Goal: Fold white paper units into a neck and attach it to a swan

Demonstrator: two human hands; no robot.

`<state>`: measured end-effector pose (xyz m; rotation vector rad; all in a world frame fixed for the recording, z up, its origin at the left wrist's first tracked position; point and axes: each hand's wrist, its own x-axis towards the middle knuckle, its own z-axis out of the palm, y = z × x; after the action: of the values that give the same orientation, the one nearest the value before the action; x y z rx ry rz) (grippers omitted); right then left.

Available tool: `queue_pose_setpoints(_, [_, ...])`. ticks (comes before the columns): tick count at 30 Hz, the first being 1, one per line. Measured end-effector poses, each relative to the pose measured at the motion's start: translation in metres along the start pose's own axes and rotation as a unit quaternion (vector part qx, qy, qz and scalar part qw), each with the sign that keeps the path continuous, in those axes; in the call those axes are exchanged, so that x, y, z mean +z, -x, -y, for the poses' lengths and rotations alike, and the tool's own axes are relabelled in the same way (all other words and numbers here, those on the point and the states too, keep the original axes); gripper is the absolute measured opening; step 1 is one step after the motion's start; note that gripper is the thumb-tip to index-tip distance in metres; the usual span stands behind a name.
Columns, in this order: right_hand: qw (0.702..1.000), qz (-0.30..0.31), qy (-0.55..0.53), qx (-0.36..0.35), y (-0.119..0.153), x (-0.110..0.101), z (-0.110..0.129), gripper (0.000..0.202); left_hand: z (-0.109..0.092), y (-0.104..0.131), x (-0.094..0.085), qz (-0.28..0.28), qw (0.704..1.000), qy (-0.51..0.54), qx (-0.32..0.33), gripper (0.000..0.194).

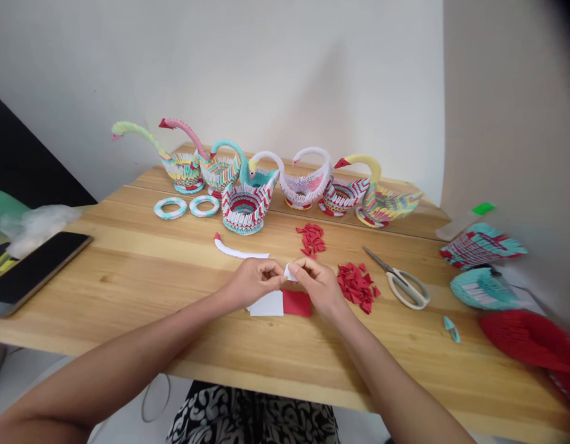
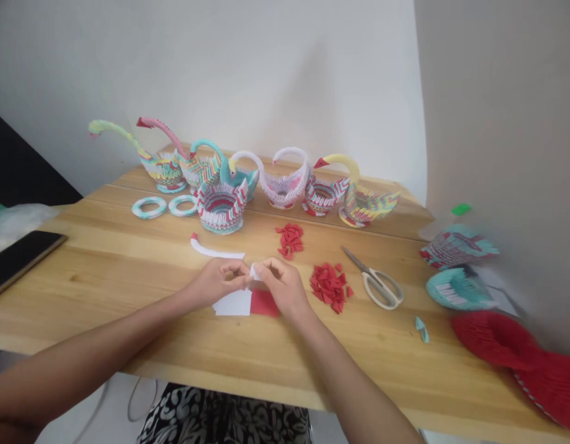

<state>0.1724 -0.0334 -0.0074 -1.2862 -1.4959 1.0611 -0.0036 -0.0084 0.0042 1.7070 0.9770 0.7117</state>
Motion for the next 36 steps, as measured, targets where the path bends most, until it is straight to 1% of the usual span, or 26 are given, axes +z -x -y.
queue_pose_setpoints(4, [0.998,-0.038,0.04,-0.019,0.003,0.001,0.007,0.018,0.003,-0.002,0.0,-0.024,0.999,0.034,-0.008,0.02])
queue_pose_setpoints(6, [0.993,-0.054,0.081,-0.06,0.005,0.002,0.009,0.015,0.005,-0.003,-0.001,-0.032,0.998,0.053,-0.008,0.021])
queue_pose_setpoints(7, [0.988,-0.062,0.108,-0.095,0.006,0.002,0.01,0.014,0.006,-0.003,-0.001,-0.035,0.998,0.06,-0.005,0.021])
queue_pose_setpoints(8, [0.978,-0.07,0.138,-0.138,0.007,0.001,0.01,0.012,0.006,-0.003,-0.001,-0.037,0.997,0.066,-0.003,0.021])
queue_pose_setpoints(10, [0.948,-0.088,0.197,-0.232,0.008,0.0,0.009,0.01,0.004,-0.003,-0.003,-0.031,0.997,0.076,-0.003,0.023])
queue_pose_setpoints(12, [0.913,-0.101,0.241,-0.312,0.009,-0.002,0.009,0.013,0.002,-0.002,-0.005,-0.006,0.995,0.098,-0.01,0.026])
queue_pose_setpoints(14, [0.887,-0.107,0.268,-0.361,0.009,-0.003,0.01,0.017,-0.001,-0.002,-0.007,0.025,0.99,0.14,-0.021,0.031])
queue_pose_setpoints(17, [0.867,-0.102,0.293,-0.391,0.008,-0.003,0.012,0.017,-0.002,-0.002,-0.009,0.047,0.974,0.217,-0.042,0.035])
queue_pose_setpoints(20, [0.86,-0.087,0.314,-0.394,0.007,-0.003,0.013,0.017,0.002,-0.004,-0.007,0.059,0.951,0.294,-0.077,0.032])
queue_pose_setpoints(22, [0.865,-0.067,0.311,-0.388,0.005,-0.003,0.014,0.016,0.006,-0.005,-0.006,0.065,0.931,0.346,-0.098,0.032])
queue_pose_setpoints(24, [0.877,-0.035,0.29,-0.381,0.005,-0.004,0.014,0.017,0.009,-0.006,-0.006,0.064,0.915,0.383,-0.106,0.033])
queue_pose_setpoints(26, [0.891,-0.002,0.262,-0.37,0.005,-0.004,0.014,0.018,0.011,-0.008,-0.007,0.053,0.911,0.392,-0.112,0.034])
queue_pose_setpoints(28, [0.907,0.006,0.231,-0.354,0.005,-0.005,0.014,0.017,0.011,-0.008,-0.008,0.04,0.922,0.367,-0.115,0.034])
queue_pose_setpoints(30, [0.929,-0.03,0.199,-0.312,0.006,-0.005,0.013,0.016,0.009,-0.008,-0.01,0.028,0.94,0.323,-0.109,0.033])
queue_pose_setpoints(32, [0.953,-0.081,0.172,-0.237,0.005,-0.006,0.012,0.017,0.006,-0.007,-0.011,0.022,0.953,0.287,-0.093,0.03])
queue_pose_setpoints(33, [0.964,-0.094,0.159,-0.191,0.005,-0.006,0.011,0.018,0.004,-0.006,-0.011,0.019,0.957,0.275,-0.086,0.029])
queue_pose_setpoints(34, [0.974,-0.09,0.146,-0.148,0.004,-0.006,0.01,0.02,0.002,-0.005,-0.011,0.016,0.96,0.267,-0.08,0.028])
queue_pose_setpoints(36, [0.988,-0.052,0.122,-0.081,0.003,-0.006,0.009,0.023,0.0,-0.004,-0.01,0.011,0.964,0.255,-0.073,0.027])
